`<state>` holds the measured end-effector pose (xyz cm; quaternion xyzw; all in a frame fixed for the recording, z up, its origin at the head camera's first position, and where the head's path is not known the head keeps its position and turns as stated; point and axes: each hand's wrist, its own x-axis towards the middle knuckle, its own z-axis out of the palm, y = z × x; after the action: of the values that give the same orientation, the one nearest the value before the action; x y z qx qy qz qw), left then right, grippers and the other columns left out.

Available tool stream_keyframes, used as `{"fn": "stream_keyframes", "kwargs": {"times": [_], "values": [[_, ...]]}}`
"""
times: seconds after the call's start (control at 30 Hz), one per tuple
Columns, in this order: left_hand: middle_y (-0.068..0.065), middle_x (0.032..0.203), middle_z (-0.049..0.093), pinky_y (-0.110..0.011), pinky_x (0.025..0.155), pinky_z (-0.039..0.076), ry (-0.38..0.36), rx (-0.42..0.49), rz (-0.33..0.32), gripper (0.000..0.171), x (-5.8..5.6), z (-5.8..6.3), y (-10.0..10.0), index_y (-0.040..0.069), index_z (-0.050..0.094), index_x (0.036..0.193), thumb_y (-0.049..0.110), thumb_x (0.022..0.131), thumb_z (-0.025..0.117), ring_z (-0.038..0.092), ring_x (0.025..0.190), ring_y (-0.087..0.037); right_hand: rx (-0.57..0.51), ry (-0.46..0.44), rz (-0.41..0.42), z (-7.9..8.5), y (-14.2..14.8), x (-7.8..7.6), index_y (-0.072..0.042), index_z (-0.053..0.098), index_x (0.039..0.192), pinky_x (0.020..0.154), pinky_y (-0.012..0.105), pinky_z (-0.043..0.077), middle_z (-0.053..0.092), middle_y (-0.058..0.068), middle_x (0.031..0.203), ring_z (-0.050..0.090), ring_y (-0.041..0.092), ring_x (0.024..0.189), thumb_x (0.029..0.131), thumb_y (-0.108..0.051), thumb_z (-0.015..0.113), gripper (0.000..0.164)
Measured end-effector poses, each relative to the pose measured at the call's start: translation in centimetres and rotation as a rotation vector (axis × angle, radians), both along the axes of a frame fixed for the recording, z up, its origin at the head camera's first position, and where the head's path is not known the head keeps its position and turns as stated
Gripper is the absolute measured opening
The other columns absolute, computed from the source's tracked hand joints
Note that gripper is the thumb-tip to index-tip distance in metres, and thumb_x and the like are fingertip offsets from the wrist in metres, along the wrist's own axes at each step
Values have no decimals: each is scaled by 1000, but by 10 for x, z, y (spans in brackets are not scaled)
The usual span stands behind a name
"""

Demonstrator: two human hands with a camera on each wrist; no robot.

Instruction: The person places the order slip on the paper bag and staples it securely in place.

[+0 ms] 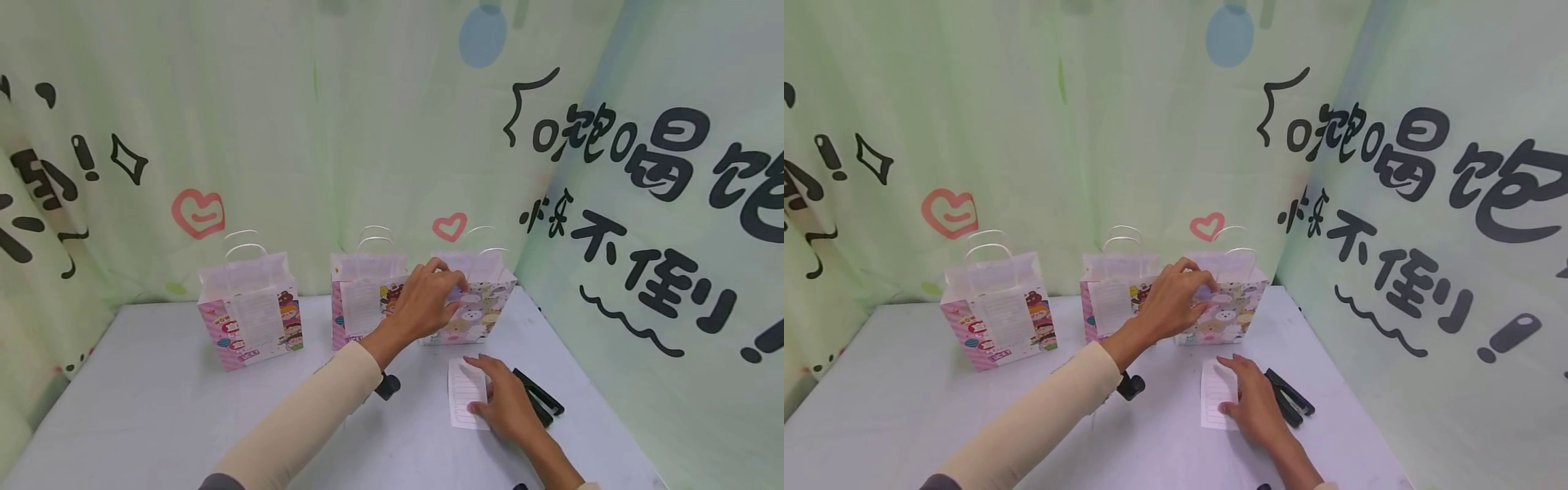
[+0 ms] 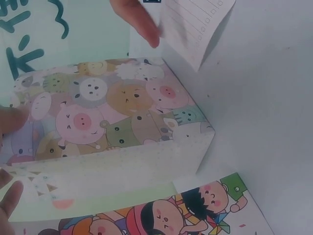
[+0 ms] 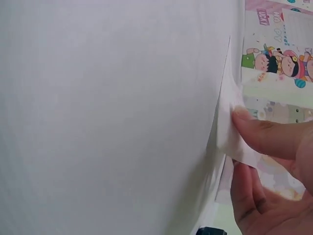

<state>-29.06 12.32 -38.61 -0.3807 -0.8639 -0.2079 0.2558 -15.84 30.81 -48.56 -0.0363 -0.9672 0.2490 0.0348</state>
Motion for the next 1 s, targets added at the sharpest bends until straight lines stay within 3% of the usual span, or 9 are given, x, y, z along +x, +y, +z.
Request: {"fn": "stream_keyframes", "kwargs": {"times": [0.17,0.33,0.47,0.53,0.6,0.7,0.83,1.0], "values": [[7,115,79,-26,92,50,-6,3,10,25,0,0,-1,25,77,116,30,93,83,60,115,-15,-48,-12,-47,2,1,-1,-21,68,142,62,19,48,27,26,171,52,17,78,77,-4,94,72],[7,115,79,-27,94,50,-10,5,6,24,-1,-1,0,25,77,116,30,93,83,60,116,-14,-116,-35,-78,0,3,-3,-19,71,138,60,21,48,28,28,170,51,19,77,79,-3,92,65],[7,112,79,-29,93,50,-1,2,-5,23,-2,-2,1,24,76,115,29,93,83,60,117,-15,-153,-30,-99,-1,5,-4,-18,74,134,59,24,43,39,28,166,51,20,76,80,-1,91,59],[7,113,79,-29,93,50,3,4,-6,24,-2,-2,2,24,76,115,29,93,84,60,117,-15,-175,-22,-108,-1,6,-4,-18,76,130,58,25,40,59,29,145,50,19,74,79,0,90,56],[6,114,79,-28,92,50,2,7,-7,24,-2,-2,1,24,77,115,30,93,84,60,116,-15,-191,-15,-112,1,6,-4,-18,78,127,58,25,39,69,23,114,49,19,74,79,0,90,53],[6,115,79,-27,93,50,0,9,-5,24,-2,-2,1,24,77,116,30,93,83,60,116,-15,-221,-7,-111,3,5,-5,-17,80,123,60,24,39,57,8,80,50,18,75,79,0,90,48],[6,115,79,-28,94,50,-5,5,0,25,-2,-2,1,25,77,116,30,93,83,60,116,-15,-240,30,-92,8,3,-4,-16,81,122,65,22,44,61,6,85,53,18,81,81,-1,89,44],[6,113,79,-29,96,50,-9,8,-11,22,-2,-1,1,24,77,114,29,93,84,60,116,-15,-279,84,-49,16,3,-6,-16,81,123,77,20,52,76,14,122,64,21,95,87,-9,87,38]]}}
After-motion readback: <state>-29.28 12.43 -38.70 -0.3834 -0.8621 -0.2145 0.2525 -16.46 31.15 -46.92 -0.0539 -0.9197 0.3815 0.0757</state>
